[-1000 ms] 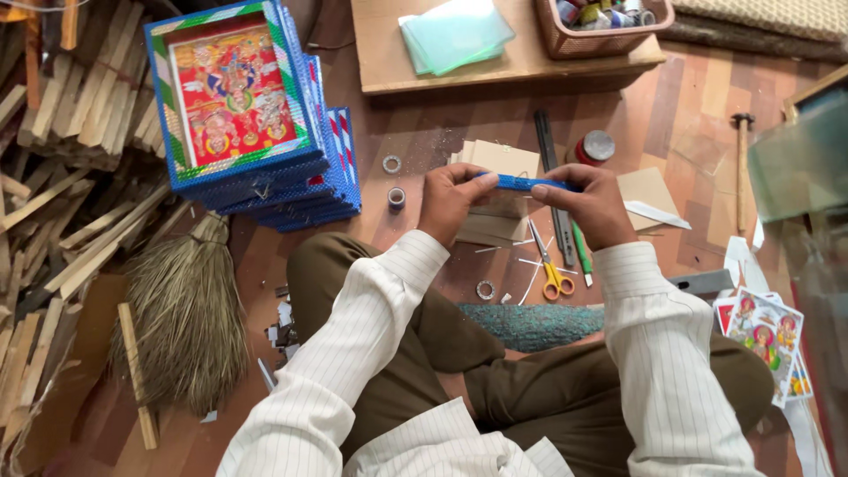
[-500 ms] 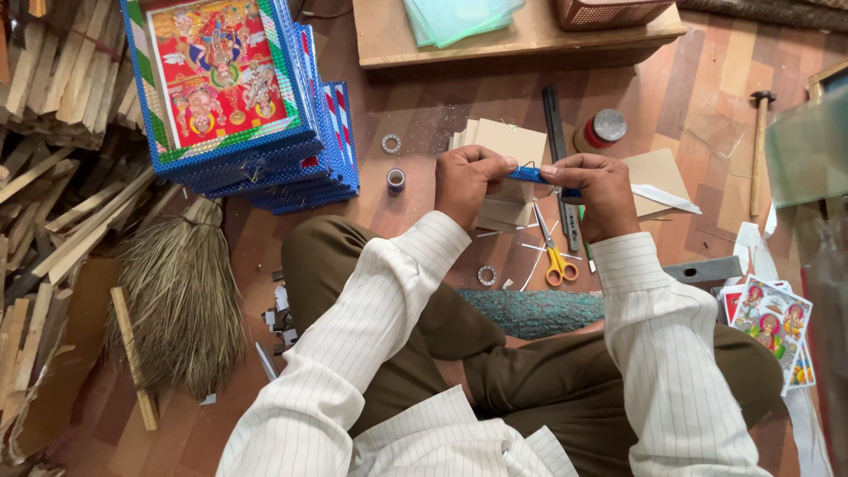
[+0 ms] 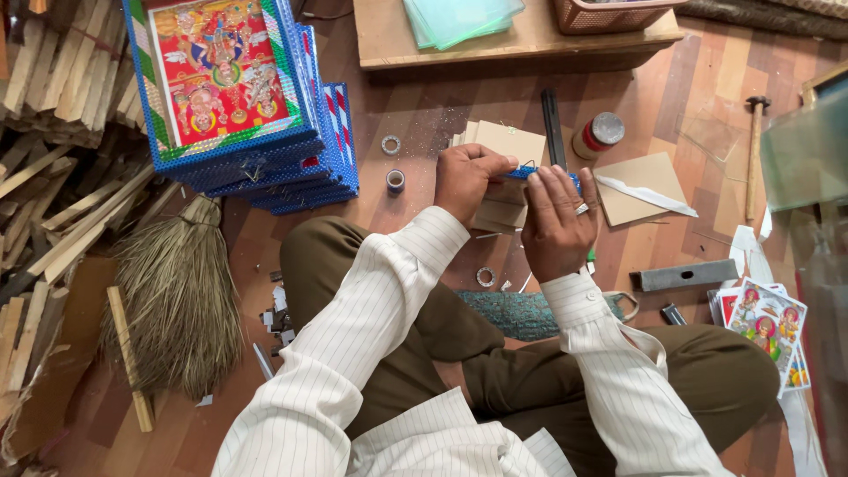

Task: The person sits on the floor assembling small decorated picture frames. They trim white paper backing with scissors, press a blue beaded border strip onto the frame edges, stack cardboard backing sheets aside, and place finished frames onto a pile of completed frames.

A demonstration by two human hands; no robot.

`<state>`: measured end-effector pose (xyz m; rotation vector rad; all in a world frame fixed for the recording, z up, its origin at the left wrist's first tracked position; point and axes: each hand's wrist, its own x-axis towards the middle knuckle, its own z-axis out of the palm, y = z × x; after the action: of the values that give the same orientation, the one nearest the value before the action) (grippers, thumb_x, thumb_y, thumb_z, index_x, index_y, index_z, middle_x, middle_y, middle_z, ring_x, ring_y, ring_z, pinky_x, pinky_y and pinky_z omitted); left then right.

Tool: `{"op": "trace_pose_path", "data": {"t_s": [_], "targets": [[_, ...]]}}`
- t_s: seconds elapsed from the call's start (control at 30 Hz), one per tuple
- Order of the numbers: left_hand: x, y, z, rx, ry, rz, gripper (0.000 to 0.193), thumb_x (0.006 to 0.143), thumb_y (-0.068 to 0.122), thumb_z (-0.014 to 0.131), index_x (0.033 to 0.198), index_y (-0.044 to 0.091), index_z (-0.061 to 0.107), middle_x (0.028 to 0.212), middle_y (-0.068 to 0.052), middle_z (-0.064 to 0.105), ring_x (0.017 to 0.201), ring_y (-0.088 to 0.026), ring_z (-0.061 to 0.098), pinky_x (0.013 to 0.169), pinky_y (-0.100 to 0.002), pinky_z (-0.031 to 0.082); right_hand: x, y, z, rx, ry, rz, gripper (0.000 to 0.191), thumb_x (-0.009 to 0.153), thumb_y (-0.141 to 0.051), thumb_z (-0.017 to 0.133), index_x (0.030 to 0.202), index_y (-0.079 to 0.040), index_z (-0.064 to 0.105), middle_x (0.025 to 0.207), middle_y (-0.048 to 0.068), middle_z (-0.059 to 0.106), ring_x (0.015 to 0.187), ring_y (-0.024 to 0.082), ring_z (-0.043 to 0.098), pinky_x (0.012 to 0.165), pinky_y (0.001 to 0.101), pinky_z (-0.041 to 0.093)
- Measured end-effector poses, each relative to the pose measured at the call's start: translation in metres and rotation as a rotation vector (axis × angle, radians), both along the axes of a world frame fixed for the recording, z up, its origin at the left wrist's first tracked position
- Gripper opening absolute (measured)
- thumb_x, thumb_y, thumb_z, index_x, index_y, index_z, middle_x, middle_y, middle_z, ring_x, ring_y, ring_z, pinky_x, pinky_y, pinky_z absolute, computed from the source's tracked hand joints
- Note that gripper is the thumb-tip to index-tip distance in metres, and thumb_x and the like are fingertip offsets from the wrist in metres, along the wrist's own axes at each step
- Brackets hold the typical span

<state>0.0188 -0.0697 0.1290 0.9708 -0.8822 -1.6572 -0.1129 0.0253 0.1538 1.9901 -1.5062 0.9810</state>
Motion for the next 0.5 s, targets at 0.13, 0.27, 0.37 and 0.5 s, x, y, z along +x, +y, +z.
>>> {"op": "trace_pose_path", "data": {"t_s": [0.13, 0.27, 0.37, 0.5], "targets": [[-0.002, -0.011, -0.004, 0.036, 0.019, -0.016, 0.011, 0.075, 0.001, 0.080, 0.071, -0.004, 0.071, 0.073, -0.012, 0.073, 0.064, -0.018, 0.069, 0.060, -0.032, 0.058, -0.004, -0.009, 0.002, 0.054, -0.092, -0.022, 0.020, 0.095, -0.001, 0.079, 0.114, -0.003, 0.074, 0.116, 0.011, 0.074, 0.112, 0.027, 0.072, 0.122, 0.0484, 0.041], [-0.006, -0.021, -0.019, 0.254, 0.050, -0.014, 0.007, 0.073, -0.003, 0.075, 0.072, -0.002, 0.068, 0.073, -0.012, 0.072, 0.062, -0.020, 0.069, 0.057, -0.035, 0.059, -0.012, -0.014, 0.011, 0.189, -0.210, 0.010, 0.019, 0.092, -0.006, 0.082, 0.109, -0.007, 0.074, 0.105, 0.009, 0.075, 0.098, 0.026, 0.073, 0.118, 0.0455, 0.043], [-0.014, -0.029, -0.032, 0.314, 0.130, -0.047, 0.006, 0.073, -0.004, 0.071, 0.074, -0.001, 0.066, 0.071, -0.014, 0.068, 0.056, -0.024, 0.064, 0.048, -0.037, 0.051, -0.025, -0.021, 0.018, 0.322, -0.282, 0.091, 0.017, 0.088, -0.009, 0.085, 0.101, -0.009, 0.074, 0.092, 0.009, 0.075, 0.086, 0.026, 0.072, 0.115, 0.0445, 0.047], [-0.023, -0.030, -0.028, 0.270, 0.078, 0.034, 0.008, 0.075, -0.002, 0.065, 0.082, 0.001, 0.069, 0.077, -0.010, 0.071, 0.061, -0.022, 0.065, 0.047, -0.040, 0.049, -0.037, -0.023, 0.023, 0.462, -0.258, 0.150, 0.017, 0.086, -0.010, 0.084, 0.100, -0.008, 0.076, 0.088, 0.012, 0.074, 0.074, 0.027, 0.069, 0.114, 0.0460, 0.049]]}}
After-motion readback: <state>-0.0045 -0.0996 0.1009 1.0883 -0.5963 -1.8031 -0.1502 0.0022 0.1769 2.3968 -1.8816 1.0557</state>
